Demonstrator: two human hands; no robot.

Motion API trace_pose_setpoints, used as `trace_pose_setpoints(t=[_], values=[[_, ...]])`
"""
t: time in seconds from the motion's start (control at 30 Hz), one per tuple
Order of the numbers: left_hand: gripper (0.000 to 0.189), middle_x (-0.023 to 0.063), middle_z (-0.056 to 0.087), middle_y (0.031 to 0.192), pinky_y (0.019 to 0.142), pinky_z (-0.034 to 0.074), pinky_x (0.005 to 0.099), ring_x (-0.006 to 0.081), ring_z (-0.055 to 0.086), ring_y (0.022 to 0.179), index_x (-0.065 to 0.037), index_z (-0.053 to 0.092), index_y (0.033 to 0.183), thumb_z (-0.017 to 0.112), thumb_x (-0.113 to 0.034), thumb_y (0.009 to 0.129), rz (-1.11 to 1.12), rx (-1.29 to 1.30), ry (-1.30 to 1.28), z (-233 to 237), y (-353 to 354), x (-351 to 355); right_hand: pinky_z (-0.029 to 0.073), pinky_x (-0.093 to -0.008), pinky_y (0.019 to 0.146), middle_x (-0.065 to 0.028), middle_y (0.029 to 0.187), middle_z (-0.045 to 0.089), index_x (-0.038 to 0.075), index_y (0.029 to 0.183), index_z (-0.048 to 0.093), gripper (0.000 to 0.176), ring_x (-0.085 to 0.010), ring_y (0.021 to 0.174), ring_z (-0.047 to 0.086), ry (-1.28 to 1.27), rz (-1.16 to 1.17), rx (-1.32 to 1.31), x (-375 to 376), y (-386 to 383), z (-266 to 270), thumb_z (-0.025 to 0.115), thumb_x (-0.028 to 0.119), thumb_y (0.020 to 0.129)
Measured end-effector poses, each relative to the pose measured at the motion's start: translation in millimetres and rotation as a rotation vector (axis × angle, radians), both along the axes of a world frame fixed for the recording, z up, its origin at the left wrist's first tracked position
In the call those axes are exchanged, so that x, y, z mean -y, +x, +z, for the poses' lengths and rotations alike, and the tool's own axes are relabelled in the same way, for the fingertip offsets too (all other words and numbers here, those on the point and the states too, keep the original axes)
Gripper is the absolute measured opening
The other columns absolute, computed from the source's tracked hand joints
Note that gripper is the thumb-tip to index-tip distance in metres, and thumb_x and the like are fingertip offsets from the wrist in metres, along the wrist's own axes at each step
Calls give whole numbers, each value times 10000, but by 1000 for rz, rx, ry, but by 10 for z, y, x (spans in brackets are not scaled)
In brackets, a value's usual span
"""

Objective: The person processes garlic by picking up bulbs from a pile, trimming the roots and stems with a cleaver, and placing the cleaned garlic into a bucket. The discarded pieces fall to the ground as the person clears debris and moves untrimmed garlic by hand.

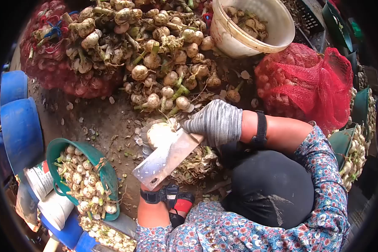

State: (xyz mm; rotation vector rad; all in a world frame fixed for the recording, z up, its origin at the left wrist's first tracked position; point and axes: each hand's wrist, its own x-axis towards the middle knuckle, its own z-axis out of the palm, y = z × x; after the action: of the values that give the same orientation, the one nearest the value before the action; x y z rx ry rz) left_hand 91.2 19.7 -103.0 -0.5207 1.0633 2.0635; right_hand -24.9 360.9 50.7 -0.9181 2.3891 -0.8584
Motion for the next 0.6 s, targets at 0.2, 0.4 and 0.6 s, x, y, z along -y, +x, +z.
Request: trace_pose_setpoints(t=[0.2,0.4,0.6], values=[[785,120,509,1320,973,470,358,215,536,1155,-32,342,1397,796,-225,787,-455,-671,-644,683,-504,-580,507,-439,641,-115,756,624,137,886,589,225,-361,764,646,64,-111,-6,-229,-10,-514,689,179,689],[890,94,516,1211,954,463,343,202,532,1090,-64,332,1364,873,-344,716,-169,-725,-540,1416,-644,-999,520,-387,673,-115,839,686,109,964,635,211,-278,758,680,245,-454,286,-476,-124,-699,700,221,797],[974,117,476,1283,977,451,374,227,511,1144,-84,320,1421,875,-409,690,-211,-1030,-697,1319,-812,-1267,480,-324,673,-68,743,601,23,893,666,505,-145,703,541,-432,-369,917,-20,-106,-160,709,522,822]])
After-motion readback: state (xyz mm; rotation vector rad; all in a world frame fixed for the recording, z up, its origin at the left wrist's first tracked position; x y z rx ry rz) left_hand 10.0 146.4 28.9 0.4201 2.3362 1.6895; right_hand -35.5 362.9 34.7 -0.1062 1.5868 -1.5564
